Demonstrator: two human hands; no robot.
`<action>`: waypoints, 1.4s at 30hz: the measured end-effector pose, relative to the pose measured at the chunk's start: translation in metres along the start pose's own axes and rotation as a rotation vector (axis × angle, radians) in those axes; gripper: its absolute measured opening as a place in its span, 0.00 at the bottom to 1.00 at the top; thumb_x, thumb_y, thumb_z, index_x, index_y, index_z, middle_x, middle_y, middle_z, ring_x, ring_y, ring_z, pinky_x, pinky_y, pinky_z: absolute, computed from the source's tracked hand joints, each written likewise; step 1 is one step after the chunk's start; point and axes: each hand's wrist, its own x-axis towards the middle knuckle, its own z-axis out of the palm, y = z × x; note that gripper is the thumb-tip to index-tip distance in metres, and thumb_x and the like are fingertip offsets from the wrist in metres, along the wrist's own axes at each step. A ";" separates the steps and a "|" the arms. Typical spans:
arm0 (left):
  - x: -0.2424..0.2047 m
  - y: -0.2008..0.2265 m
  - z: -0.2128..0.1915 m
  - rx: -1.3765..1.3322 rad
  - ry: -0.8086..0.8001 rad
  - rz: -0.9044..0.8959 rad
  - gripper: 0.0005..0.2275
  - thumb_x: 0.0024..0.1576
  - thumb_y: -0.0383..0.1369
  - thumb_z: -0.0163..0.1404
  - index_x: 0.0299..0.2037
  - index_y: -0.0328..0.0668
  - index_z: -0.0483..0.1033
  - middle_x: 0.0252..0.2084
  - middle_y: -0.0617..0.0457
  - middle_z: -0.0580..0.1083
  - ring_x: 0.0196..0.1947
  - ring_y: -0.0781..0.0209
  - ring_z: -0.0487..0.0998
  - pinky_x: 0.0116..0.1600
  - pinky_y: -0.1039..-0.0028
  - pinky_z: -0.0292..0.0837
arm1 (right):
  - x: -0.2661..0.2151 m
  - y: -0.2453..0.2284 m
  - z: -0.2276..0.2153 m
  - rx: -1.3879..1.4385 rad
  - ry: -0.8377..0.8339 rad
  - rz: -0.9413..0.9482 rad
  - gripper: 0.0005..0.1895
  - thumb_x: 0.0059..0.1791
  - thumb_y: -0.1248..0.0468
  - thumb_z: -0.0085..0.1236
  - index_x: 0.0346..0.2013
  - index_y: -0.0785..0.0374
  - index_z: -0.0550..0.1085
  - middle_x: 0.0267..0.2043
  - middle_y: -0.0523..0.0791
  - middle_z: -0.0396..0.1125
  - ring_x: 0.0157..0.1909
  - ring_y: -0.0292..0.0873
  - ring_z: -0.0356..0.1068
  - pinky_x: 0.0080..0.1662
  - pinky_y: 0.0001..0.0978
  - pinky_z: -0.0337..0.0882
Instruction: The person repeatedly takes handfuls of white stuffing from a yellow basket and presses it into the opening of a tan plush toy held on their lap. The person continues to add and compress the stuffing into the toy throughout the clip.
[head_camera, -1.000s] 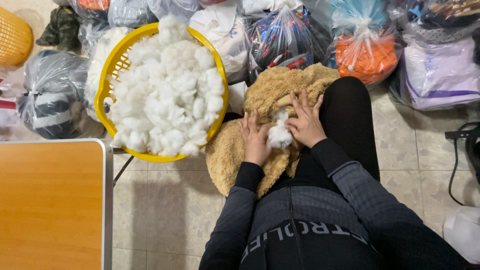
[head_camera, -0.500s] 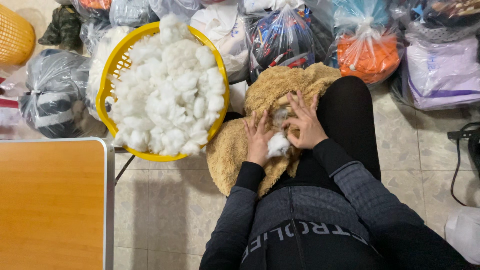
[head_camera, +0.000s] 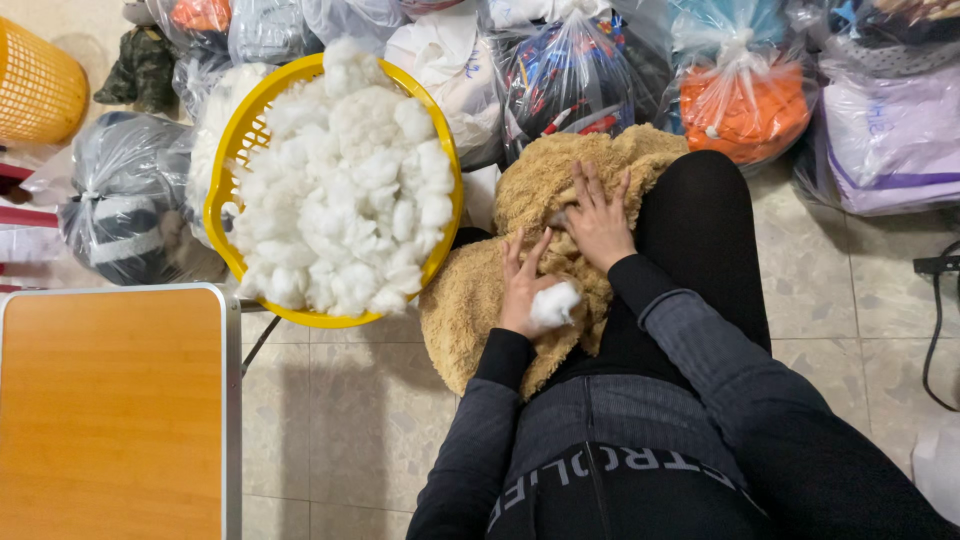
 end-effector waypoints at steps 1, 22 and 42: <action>0.000 -0.001 0.001 -0.006 0.017 0.006 0.12 0.40 0.46 0.67 0.26 0.53 0.83 0.75 0.47 0.60 0.80 0.35 0.40 0.79 0.35 0.27 | 0.001 -0.002 0.004 -0.009 0.009 0.022 0.15 0.55 0.52 0.56 0.30 0.59 0.77 0.85 0.54 0.28 0.83 0.58 0.19 0.69 0.82 0.26; -0.001 -0.026 0.023 0.025 0.296 -0.229 0.12 0.46 0.42 0.66 0.31 0.45 0.82 0.77 0.50 0.59 0.80 0.39 0.42 0.81 0.42 0.37 | -0.055 0.002 -0.072 0.373 0.143 0.160 0.05 0.47 0.66 0.65 0.26 0.55 0.79 0.85 0.46 0.41 0.84 0.62 0.24 0.67 0.83 0.18; 0.005 -0.019 0.031 0.235 0.030 -0.017 0.12 0.53 0.29 0.58 0.43 0.64 0.81 0.79 0.55 0.47 0.80 0.43 0.33 0.77 0.39 0.23 | -0.083 -0.025 -0.079 0.578 0.150 -0.187 0.06 0.43 0.72 0.61 0.25 0.57 0.78 0.84 0.46 0.41 0.85 0.56 0.25 0.71 0.76 0.14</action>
